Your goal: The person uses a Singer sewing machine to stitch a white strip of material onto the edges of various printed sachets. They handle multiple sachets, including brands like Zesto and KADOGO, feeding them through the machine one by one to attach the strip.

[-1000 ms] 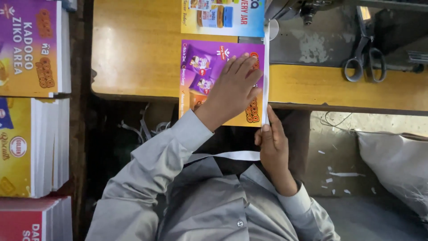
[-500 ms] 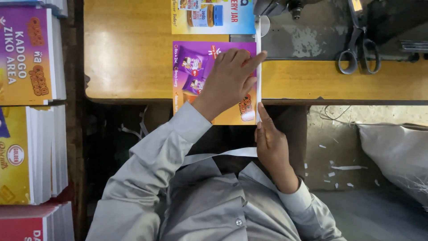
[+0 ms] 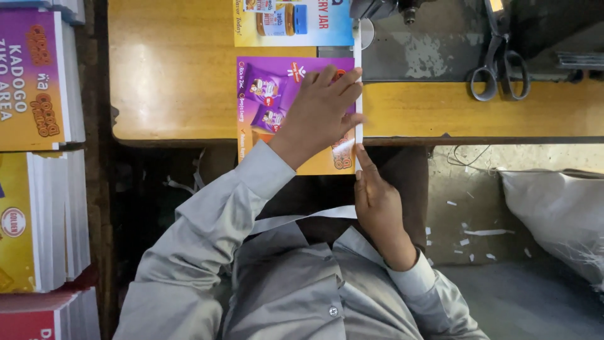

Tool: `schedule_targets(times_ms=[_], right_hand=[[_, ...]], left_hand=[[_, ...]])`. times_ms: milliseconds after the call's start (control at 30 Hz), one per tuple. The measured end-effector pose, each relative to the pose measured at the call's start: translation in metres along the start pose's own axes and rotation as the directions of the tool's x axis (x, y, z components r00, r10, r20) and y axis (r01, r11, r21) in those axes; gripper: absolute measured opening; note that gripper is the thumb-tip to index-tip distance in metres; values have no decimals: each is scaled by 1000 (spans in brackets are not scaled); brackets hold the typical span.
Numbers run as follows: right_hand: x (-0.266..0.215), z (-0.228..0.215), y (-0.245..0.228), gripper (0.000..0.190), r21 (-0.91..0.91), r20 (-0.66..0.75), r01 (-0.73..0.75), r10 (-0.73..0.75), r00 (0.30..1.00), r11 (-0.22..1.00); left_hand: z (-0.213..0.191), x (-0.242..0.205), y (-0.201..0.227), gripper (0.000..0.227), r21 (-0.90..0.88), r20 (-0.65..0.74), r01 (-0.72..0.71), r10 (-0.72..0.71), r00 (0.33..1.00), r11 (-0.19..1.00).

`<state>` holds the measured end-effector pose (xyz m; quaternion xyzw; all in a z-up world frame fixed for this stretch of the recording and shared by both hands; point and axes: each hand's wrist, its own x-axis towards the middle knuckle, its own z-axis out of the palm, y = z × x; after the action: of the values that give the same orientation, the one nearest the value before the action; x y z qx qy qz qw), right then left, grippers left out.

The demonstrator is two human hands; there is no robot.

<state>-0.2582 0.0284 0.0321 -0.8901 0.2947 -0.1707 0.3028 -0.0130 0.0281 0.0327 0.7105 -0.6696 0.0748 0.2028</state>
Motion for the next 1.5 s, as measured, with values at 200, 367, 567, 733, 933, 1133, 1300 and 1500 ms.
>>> schedule_targets(times_ms=[200, 367, 567, 733, 933, 1133, 1300, 1500], right_hand=[[5, -1, -11, 49, -6, -47, -18, 18, 999, 1000], [11, -5, -12, 50, -23, -44, -41, 40, 998, 999], [20, -5, -13, 54, -80, -47, -67, 63, 997, 995], [28, -13, -21, 56, -16, -58, -107, 105, 993, 994], [27, -4, -10, 58, 220, 3, -150, 153, 988, 964], [31, 1, -12, 56, 460, -19, -137, 164, 986, 877], [27, 1, -18, 61, 583, 53, -229, 245, 968, 780], [22, -5, -12, 58, 366, 62, -244, 238, 969, 898]], left_hand=[[13, -2, -7, 53, -97, -34, -24, 20, 999, 995], [10, 1, -12, 55, -82, -85, -46, 39, 996, 996], [7, 10, -17, 54, -32, -145, -63, 58, 988, 997], [5, 16, -17, 54, -43, -85, -30, 26, 996, 999], [6, 21, -23, 52, -57, -31, -1, -1, 1000, 998], [-4, 29, -22, 50, -50, -28, 9, -10, 1000, 999], [-19, 33, -15, 44, -105, 17, 85, -84, 996, 991], [-18, 35, -18, 41, -133, 53, 111, -104, 993, 985]])
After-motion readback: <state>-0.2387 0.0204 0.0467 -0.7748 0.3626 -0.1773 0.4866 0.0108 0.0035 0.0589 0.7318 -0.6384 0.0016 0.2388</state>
